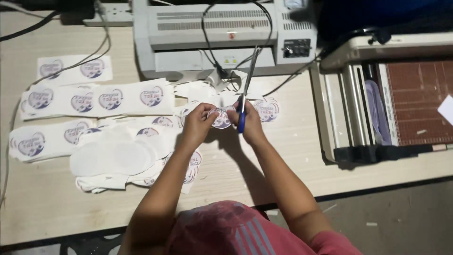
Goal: The person uses scissors to cut circular stickers from a sheet of paper. They hold the paper with one hand and carefully trim around the printed design with the other, repeating the process for multiple stickers.
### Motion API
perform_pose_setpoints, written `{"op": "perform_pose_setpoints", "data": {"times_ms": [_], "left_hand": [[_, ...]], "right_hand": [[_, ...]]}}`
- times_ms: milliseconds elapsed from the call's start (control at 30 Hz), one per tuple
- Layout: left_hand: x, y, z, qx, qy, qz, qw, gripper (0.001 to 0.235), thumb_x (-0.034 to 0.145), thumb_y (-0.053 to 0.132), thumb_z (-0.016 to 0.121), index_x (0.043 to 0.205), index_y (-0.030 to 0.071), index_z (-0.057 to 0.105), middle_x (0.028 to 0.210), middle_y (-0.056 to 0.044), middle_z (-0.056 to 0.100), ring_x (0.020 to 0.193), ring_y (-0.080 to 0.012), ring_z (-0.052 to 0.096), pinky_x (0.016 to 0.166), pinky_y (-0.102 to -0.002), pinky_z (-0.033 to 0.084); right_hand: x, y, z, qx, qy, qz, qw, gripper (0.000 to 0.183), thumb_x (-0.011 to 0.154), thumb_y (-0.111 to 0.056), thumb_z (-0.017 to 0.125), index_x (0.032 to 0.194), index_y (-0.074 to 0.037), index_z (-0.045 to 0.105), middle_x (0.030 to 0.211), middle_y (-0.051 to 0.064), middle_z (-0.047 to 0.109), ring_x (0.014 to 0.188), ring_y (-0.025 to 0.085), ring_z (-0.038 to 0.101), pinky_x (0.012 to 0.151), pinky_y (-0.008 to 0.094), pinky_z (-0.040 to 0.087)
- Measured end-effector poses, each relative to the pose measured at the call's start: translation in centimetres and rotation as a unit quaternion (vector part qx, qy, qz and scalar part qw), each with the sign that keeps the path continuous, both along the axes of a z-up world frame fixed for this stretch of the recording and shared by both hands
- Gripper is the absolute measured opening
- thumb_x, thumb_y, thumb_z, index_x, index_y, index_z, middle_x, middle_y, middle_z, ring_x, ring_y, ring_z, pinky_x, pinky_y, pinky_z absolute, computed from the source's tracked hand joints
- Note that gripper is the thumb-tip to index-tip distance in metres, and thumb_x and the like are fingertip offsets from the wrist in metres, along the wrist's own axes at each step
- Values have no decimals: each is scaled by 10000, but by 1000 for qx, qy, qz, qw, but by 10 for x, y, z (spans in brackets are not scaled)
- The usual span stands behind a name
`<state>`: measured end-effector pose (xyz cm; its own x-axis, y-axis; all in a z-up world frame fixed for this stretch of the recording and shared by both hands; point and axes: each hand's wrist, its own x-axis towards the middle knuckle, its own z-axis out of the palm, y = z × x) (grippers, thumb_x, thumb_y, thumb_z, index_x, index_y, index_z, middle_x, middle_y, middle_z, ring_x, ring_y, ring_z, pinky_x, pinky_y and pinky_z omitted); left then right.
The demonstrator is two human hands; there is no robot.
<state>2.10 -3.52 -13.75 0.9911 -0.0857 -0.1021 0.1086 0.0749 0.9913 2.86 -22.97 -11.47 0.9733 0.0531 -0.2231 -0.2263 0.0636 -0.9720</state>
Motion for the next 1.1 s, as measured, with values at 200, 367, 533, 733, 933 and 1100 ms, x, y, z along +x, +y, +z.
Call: {"op": "perform_pose_setpoints", "data": {"times_ms": [200,367,533,733,933,1100], "left_hand": [[25,-52,-46,57,12,35,998,191,946,115,730,1082,-2,663,956,-86,757,837,-84,698,700,-227,560],[39,-113,-67,75,81,28,993,214,925,140,740,1092,33,660,874,-62,756,664,-91,669,548,-244,534],[43,-164,-80,31,104,12,994,205,938,131,746,1083,26,646,830,-84,746,596,-113,635,512,-267,502],[29,-168,-42,190,72,-13,979,430,913,82,687,1323,43,565,920,-187,728,760,-273,712,675,-362,553],[12,-167,-62,454,-325,-44,829,250,895,25,633,1140,-25,647,1437,-247,535,1326,-424,509,1054,-504,480],[5,-164,-81,498,-311,-118,800,245,908,61,622,1126,-38,672,1382,-195,582,1328,-366,511,973,-499,456]], "right_hand": [[27,-83,-46,-58,-16,-140,988,194,903,-84,753,1005,-34,596,766,39,631,618,107,581,542,240,473],[16,-126,-49,5,35,-153,988,194,895,-76,754,1034,-37,624,827,40,680,684,101,636,581,228,490],[10,-135,-59,68,67,-145,985,223,855,-49,763,1020,-45,612,838,37,697,727,105,679,620,220,522],[21,-137,-74,-139,12,-143,980,229,904,-93,784,980,-8,586,793,50,661,697,122,661,607,270,532],[30,-120,-65,-309,12,-136,941,177,900,-84,731,1026,-22,623,813,73,702,723,170,677,657,337,543],[28,-119,-86,-436,-123,-127,882,251,814,43,704,1041,6,604,856,193,680,755,352,661,651,425,508]]}}
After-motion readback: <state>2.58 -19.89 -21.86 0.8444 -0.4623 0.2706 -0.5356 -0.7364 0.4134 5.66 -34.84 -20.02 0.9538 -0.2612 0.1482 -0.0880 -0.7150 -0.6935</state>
